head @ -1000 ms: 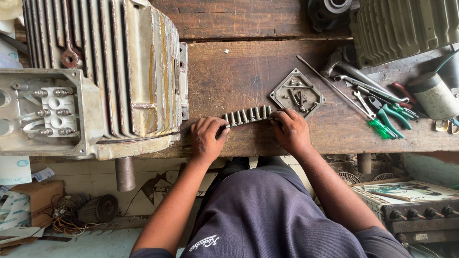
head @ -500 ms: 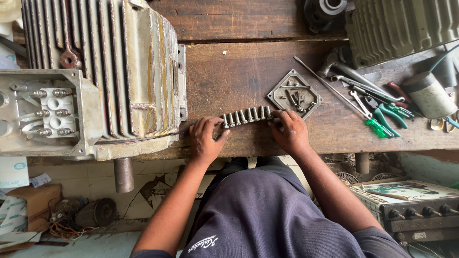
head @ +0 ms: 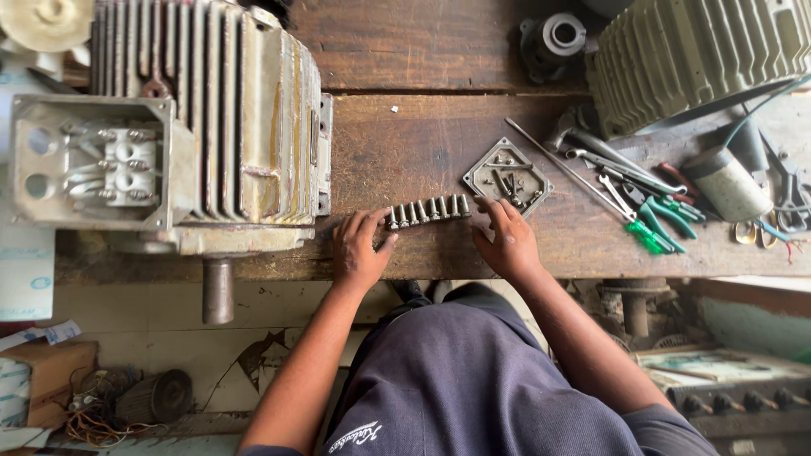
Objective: The person arranges bolts on a wooden workbench, then inserts and tightens them into the mounting flange of an electric motor using a wrench. The person continues to tighten the bolts one by one.
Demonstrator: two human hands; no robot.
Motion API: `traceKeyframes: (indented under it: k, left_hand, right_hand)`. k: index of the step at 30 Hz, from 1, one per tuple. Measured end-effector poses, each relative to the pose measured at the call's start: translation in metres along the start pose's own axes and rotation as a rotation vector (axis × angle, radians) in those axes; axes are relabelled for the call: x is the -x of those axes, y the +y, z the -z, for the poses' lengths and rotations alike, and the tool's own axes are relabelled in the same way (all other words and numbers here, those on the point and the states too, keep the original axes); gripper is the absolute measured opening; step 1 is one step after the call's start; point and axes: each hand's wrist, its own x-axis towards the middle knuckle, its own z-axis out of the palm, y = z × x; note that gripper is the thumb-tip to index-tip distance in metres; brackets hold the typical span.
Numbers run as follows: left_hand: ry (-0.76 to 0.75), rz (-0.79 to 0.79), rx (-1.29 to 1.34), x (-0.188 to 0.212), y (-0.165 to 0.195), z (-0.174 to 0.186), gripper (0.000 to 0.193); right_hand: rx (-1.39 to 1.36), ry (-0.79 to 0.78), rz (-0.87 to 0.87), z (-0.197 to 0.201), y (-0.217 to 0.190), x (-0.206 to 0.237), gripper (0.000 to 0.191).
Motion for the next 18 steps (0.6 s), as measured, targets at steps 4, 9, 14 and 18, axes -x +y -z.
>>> traceKeyframes:
  k: [4,9,14,18]
  left_hand:
    - [0.065,0.029,-0.051,0.002,0.016,-0.003,0.036]
    - [0.106,0.067,-0.055,0.006,0.028,-0.006,0.024]
    - [0.179,0.020,-0.067,0.011,0.034,-0.011,0.021]
    - [0.144,0.165,0.041,0.025,0.043,-0.009,0.020]
  right_hand:
    - [-0.018,-0.030,0.031,0.010,0.010,0.015,0.049]
    - [-0.056,-0.061,0.075,0.018,0.025,0.031,0.045]
    - [-0.101,0.016,0.102,0.028,0.033,0.057,0.039]
    - [-0.172,-0.034,0.090,0.044,0.023,0.075,0.035]
